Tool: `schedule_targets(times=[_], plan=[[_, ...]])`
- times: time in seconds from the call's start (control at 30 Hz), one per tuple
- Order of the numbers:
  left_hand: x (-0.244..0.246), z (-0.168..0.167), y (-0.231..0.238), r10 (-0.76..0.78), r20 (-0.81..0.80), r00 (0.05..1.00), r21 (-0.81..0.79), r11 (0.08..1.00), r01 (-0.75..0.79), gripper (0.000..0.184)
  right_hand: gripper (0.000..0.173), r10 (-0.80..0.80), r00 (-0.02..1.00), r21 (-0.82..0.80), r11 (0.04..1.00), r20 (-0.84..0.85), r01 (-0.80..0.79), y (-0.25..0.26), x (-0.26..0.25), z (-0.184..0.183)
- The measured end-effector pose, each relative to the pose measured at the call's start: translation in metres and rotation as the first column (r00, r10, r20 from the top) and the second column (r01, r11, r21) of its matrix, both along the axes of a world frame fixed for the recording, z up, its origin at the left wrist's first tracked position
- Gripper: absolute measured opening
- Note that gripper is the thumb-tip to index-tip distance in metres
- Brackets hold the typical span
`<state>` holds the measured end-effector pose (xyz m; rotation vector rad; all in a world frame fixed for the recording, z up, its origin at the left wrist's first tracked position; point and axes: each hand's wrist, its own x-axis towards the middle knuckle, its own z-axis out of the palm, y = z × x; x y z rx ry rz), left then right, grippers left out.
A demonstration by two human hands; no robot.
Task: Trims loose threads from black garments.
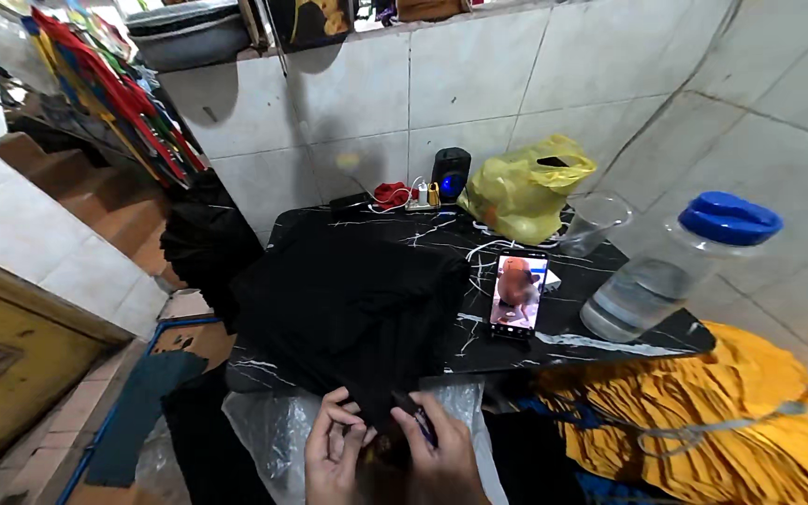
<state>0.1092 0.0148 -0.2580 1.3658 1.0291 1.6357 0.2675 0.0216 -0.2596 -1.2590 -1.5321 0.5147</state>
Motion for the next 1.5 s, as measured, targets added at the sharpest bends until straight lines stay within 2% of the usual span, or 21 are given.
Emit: schedule_targets(times=[0.07, 0.13, 0.23, 0.27, 0.33, 0.37, 0.43, 0.47, 0.5, 0.57, 0.63, 0.67, 0.73, 0.8, 0.87, 1.03, 1.13, 1.2, 1.27, 1.33, 1.5], plan=[[0.002, 0.004, -0.001, 0.004, 0.038, 0.999, -0.044, 0.999, -0.002, 0.014, 0.032, -0.018, 0.996, -0.009, 1.000, -0.092, 0.017, 0.005, -0.003, 0.003], [0.006, 0.004, -0.001, 0.007, 0.047, 0.999, -0.055, 0.998, -0.004, 0.012, 0.037, 0.026, 0.998, -0.032, 0.999, -0.065, -0.028, 0.008, -0.008, 0.003], [0.009, 0.007, 0.000, 0.044, 0.036, 0.998, -0.057, 0.998, -0.041, 0.005, 0.024, 0.092, 0.991, -0.063, 0.993, -0.101, -0.099, 0.014, -0.015, -0.007], [0.006, 0.007, 0.000, 0.053, 0.008, 0.999, -0.033, 0.998, -0.053, 0.004, 0.019, 0.121, 0.976, -0.103, 0.985, -0.180, -0.141, 0.015, -0.013, -0.007], [-0.008, -0.002, -0.002, 0.079, -0.220, 0.972, 0.040, 0.997, -0.072, 0.004, 0.015, 0.158, 0.909, -0.219, 0.941, -0.385, -0.257, 0.016, -0.006, -0.004], [-0.019, -0.008, -0.004, 0.025, -0.398, 0.917, 0.037, 0.999, -0.011, 0.007, 0.014, 0.165, 0.862, -0.254, 0.914, -0.479, -0.316, 0.018, -0.002, -0.005], [-0.038, -0.013, -0.007, -0.278, -0.687, 0.672, -0.173, 0.960, 0.221, 0.018, 0.014, 0.154, 0.761, -0.294, 0.860, -0.630, -0.417, 0.020, 0.005, -0.008], [-0.043, -0.012, -0.007, -0.414, -0.724, 0.552, -0.290, 0.908, 0.301, 0.024, 0.014, 0.149, 0.723, -0.307, 0.834, -0.675, -0.458, 0.020, 0.008, -0.009], [-0.045, -0.012, -0.007, -0.459, -0.722, 0.518, -0.323, 0.885, 0.336, 0.026, 0.015, 0.148, 0.696, -0.312, 0.815, -0.702, -0.488, 0.020, 0.010, -0.010], [-0.045, -0.009, -0.006, -0.335, -0.689, 0.643, -0.175, 0.937, 0.301, 0.019, 0.014, 0.140, 0.667, -0.309, 0.804, -0.732, -0.508, 0.019, 0.011, -0.011], [-0.040, -0.001, -0.001, -0.102, -0.614, 0.783, 0.053, 0.984, 0.169, 0.006, 0.014, 0.137, 0.653, -0.309, 0.797, -0.745, -0.519, 0.018, 0.012, -0.013], [-0.038, 0.000, 0.004, 0.007, -0.604, 0.797, 0.138, 0.986, 0.096, 0.009, 0.013, 0.136, 0.645, -0.308, 0.793, -0.752, -0.526, 0.018, 0.012, -0.014], [-0.036, -0.004, 0.011, 0.122, -0.669, 0.733, 0.189, 0.982, 0.009, 0.022, 0.013, 0.128, 0.625, -0.311, 0.779, -0.770, -0.544, 0.017, 0.011, -0.014], [-0.033, -0.012, 0.011, 0.123, -0.730, 0.672, 0.154, 0.988, -0.013, 0.022, 0.015, 0.125, 0.586, -0.294, 0.770, -0.801, -0.567, 0.016, 0.010, -0.014], [-0.029, -0.015, 0.010, 0.124, -0.726, 0.677, 0.144, 0.989, -0.027, 0.023, 0.016, 0.121, 0.529, -0.261, 0.765, -0.840, -0.588, 0.015, 0.008, -0.016], [-0.020, -0.005, 0.012, 0.109, -0.582, 0.806, 0.113, 0.992, -0.053, 0.043, 0.017, 0.077, 0.460, -0.256, 0.744, -0.885, -0.618, 0.013, 0.006, -0.017], [-0.015, -0.007, 0.013, 0.097, -0.503, 0.859, 0.109, 0.993, -0.049, 0.038, 0.016, 0.087, 0.454, -0.247, 0.741, -0.887, -0.625, 0.013, 0.005, -0.019], [-0.014, -0.010, 0.014, 0.073, -0.443, 0.894, 0.101, 0.994, -0.031, 0.029, 0.016, 0.110, 0.482, -0.244, 0.752, -0.869, -0.612, 0.014, 0.006, -0.020], [-0.015, -0.011, 0.012, 0.041, -0.382, 0.923, 0.063, 0.998, -0.018, 0.022, 0.015, 0.153, 0.557, -0.243, 0.784, -0.817, -0.572, 0.015, 0.007, -0.020], [-0.016, -0.012, 0.010, 0.046, -0.382, 0.923, 0.044, 0.999, -0.031, 0.018, 0.015, 0.207, 0.646, -0.226, 0.823, -0.735, -0.521, 0.016, 0.007, -0.020], [-0.016, -0.009, 0.004, 0.049, -0.393, 0.918, 0.036, 0.999, -0.038, 0.012, 0.015, 0.289, 0.742, -0.159, 0.869, -0.605, -0.469, 0.017, 0.007, -0.019]])
